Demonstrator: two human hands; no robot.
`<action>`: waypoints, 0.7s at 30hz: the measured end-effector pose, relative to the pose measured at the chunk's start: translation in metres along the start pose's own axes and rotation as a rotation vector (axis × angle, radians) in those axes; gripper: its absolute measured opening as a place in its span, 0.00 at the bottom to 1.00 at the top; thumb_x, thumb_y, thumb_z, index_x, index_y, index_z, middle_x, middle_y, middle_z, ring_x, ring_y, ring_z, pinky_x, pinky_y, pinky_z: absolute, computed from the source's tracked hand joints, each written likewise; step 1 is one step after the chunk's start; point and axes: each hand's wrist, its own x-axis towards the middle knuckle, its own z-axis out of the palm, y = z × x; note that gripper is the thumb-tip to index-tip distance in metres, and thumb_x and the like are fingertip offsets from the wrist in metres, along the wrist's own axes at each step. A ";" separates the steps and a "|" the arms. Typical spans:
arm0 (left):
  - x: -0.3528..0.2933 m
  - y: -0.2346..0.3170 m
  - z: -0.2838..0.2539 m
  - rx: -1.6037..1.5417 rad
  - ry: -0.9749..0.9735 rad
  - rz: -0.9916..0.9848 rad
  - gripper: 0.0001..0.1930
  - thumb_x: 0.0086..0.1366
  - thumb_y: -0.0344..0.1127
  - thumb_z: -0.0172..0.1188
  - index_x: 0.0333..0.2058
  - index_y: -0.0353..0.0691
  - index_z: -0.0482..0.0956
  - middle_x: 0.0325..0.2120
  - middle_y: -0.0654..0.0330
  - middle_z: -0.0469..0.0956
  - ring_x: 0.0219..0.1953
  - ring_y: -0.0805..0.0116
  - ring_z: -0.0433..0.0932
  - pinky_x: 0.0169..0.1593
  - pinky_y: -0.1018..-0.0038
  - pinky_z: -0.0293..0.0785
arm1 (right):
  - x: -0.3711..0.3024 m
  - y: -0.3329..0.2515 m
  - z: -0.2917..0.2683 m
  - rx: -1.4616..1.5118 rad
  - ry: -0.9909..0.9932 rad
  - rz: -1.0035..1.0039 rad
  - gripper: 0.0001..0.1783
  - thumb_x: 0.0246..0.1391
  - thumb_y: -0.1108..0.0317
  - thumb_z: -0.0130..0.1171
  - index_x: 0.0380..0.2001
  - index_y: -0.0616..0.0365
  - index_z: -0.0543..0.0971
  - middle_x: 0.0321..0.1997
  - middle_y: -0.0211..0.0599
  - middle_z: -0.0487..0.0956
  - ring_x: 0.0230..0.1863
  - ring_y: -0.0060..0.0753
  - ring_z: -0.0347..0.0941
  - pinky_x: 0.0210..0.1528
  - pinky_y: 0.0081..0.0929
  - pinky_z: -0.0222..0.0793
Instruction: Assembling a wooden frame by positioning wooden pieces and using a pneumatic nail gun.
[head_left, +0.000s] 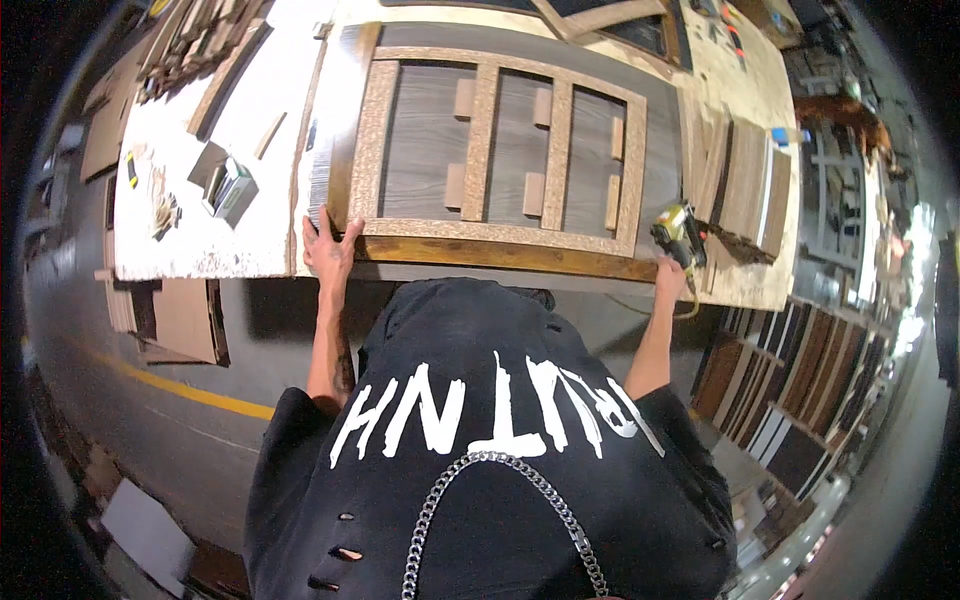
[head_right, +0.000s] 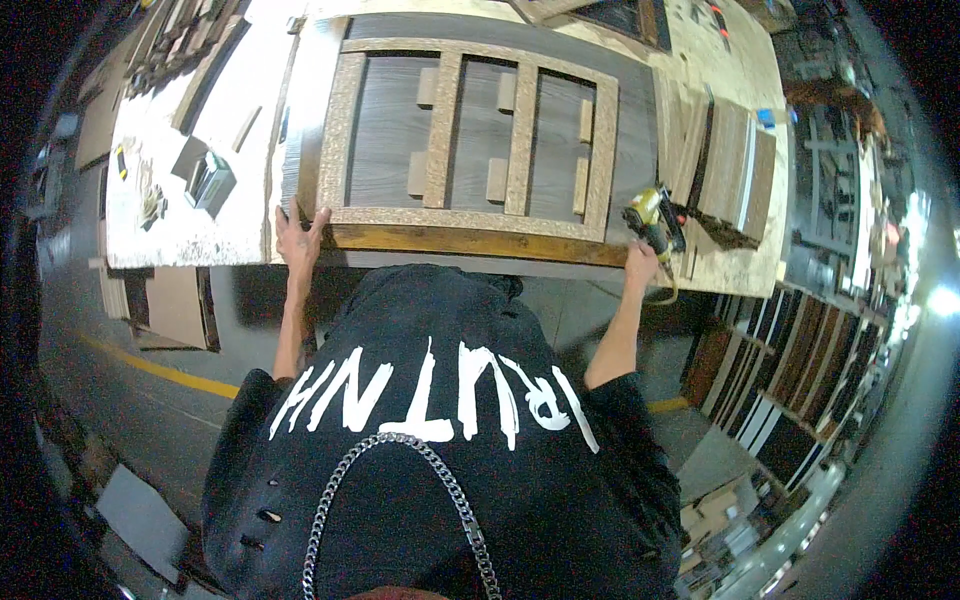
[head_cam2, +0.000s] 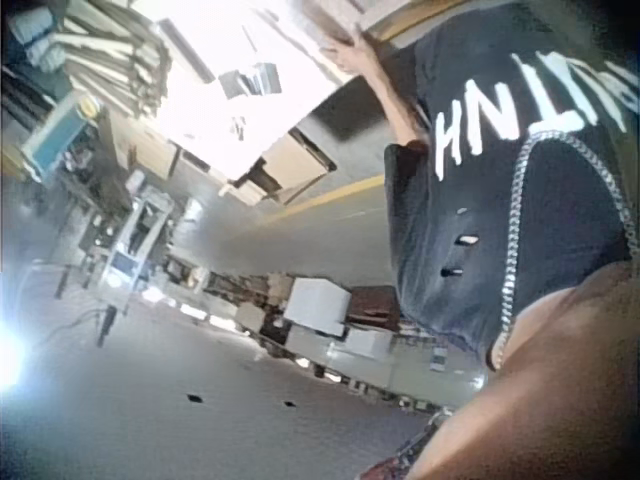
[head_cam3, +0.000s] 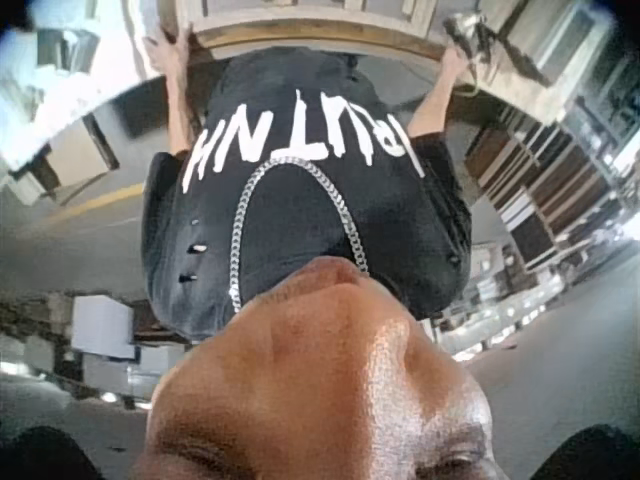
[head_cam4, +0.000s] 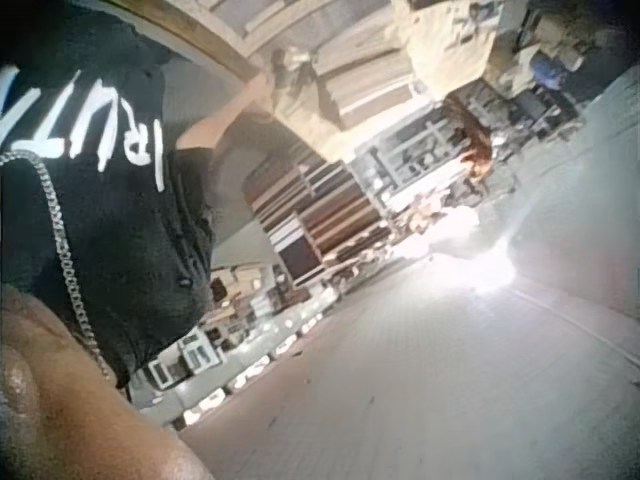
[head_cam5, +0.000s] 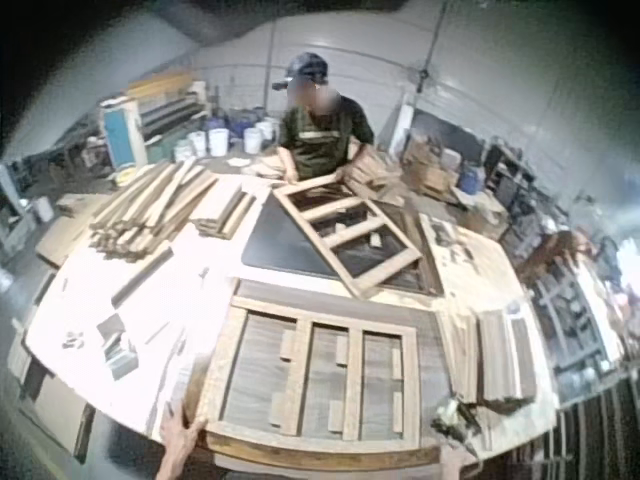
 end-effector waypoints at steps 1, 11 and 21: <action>0.000 -0.004 -0.002 -0.028 -0.011 -0.002 0.46 0.55 0.68 0.59 0.66 0.47 0.60 0.68 0.40 0.46 0.69 0.42 0.46 0.65 0.42 0.40 | -0.009 -0.020 0.000 -0.080 -0.014 0.056 0.26 0.52 0.56 0.59 0.46 0.68 0.79 0.49 0.54 0.79 0.53 0.52 0.73 0.57 0.41 0.64; 0.023 0.070 0.027 -0.032 0.120 -0.037 0.42 0.68 0.67 0.35 0.65 0.35 0.55 0.66 0.36 0.50 0.68 0.40 0.46 0.62 0.34 0.37 | -0.002 0.000 -0.013 -0.041 -0.058 -0.019 0.29 0.53 0.60 0.62 0.53 0.69 0.73 0.55 0.55 0.75 0.57 0.45 0.72 0.58 0.34 0.65; 0.027 0.062 0.052 0.251 0.317 -0.028 0.37 0.70 0.63 0.30 0.66 0.38 0.55 0.66 0.41 0.53 0.68 0.44 0.50 0.60 0.31 0.41 | 0.008 0.001 -0.058 -0.077 -0.375 -0.237 0.25 0.55 0.66 0.58 0.56 0.64 0.71 0.55 0.56 0.75 0.59 0.50 0.71 0.60 0.35 0.65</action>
